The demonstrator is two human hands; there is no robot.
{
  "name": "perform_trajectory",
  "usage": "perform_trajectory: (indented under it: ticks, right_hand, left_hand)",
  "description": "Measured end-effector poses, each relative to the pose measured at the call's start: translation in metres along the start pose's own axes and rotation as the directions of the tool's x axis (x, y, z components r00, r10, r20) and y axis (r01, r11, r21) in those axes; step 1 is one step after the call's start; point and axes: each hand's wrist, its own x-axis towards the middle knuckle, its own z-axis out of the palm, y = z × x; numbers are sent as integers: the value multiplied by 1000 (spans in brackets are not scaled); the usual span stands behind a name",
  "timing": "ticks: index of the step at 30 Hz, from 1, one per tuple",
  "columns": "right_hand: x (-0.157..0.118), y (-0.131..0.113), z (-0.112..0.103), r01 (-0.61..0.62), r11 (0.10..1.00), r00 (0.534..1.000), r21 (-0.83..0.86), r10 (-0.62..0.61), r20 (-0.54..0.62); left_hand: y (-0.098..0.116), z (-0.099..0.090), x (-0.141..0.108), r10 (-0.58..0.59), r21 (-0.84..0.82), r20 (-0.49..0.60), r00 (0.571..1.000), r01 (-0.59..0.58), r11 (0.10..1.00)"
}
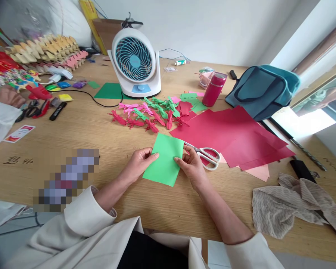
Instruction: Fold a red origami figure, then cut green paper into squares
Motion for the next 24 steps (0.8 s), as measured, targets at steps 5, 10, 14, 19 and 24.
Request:
perform_trajectory:
  ticks: [5, 10, 14, 19, 24]
  right_hand:
    - [0, 2, 1, 7, 999, 1000, -54, -5, 29]
    - [1, 6, -9, 119, 952, 993, -281, -115, 29]
    - [-6, 2, -14, 375, 602, 841, -705, -541, -15]
    - [-19, 3, -3, 607, 244, 739, -756, -524, 424]
    - [-21, 11, 4, 693, 96, 691, -715, -370, 620]
  left_hand:
    - [-1, -5, -1, 55, 138, 2, 998, -55, 989]
    - [0, -5, -6, 93, 281, -25, 995, -82, 956]
    - [2, -3, -11, 109, 408, -56, 992, -77, 910]
    - [4, -2, -17, 80, 507, -67, 994, -35, 861]
    - [3, -1, -20, 49, 547, -102, 994, 15, 837]
